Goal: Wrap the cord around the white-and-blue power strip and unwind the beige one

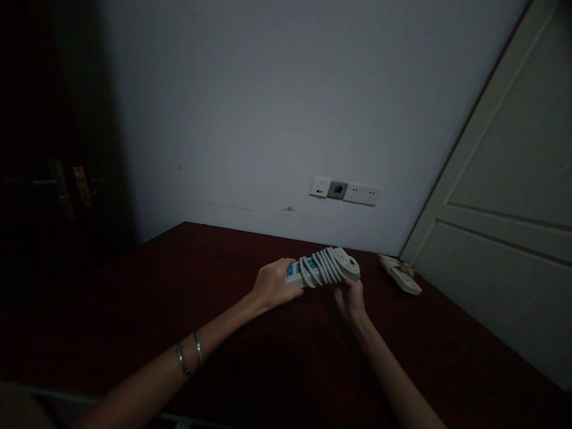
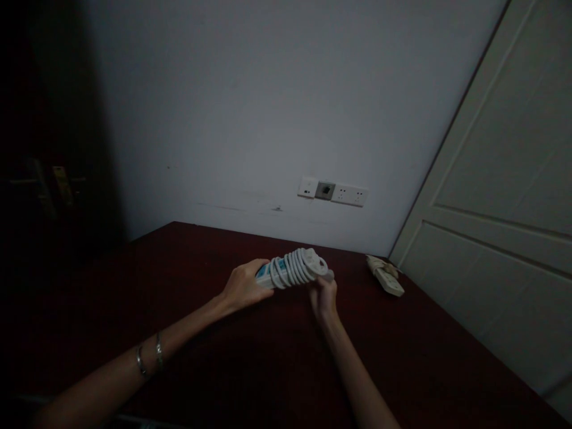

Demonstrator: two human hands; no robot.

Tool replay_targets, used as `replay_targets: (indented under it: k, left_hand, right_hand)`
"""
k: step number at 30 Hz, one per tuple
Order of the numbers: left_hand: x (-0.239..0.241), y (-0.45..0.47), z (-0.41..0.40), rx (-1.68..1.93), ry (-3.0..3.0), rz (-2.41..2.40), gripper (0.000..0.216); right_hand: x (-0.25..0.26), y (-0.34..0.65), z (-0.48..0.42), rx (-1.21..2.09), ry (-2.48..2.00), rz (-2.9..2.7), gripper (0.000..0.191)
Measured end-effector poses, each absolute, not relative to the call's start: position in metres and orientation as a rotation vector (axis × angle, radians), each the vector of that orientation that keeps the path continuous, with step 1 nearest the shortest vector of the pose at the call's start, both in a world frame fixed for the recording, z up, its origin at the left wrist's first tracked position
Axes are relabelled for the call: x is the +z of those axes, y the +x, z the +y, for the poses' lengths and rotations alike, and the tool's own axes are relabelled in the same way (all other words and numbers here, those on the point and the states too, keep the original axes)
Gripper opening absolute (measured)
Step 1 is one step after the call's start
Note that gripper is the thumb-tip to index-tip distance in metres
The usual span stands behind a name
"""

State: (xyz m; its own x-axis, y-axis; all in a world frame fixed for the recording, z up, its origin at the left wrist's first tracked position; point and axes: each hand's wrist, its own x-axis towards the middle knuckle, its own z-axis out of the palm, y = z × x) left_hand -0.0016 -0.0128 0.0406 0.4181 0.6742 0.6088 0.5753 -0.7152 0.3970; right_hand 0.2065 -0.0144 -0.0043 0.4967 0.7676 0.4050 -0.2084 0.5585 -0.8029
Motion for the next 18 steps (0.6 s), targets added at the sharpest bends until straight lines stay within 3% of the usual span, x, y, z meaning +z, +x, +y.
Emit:
replay_targets:
  k: [3,7,18]
  left_hand:
    - [0.036,0.003,-0.024,1.206,2.688,0.973,0.051]
    - [0.028,0.004,-0.03,1.151,2.927,0.79,0.046]
    - [0.034,-0.011,-0.01,0.957,3.333,0.615,0.045]
  right_hand:
    - [0.003,0.206,-0.002,0.946,-0.691,-0.769,0.026]
    - [0.027,0.2,0.022,1.05,-0.669,-0.752,0.042]
    - [0.105,0.212,0.053,1.153,-0.599,-0.706,0.036]
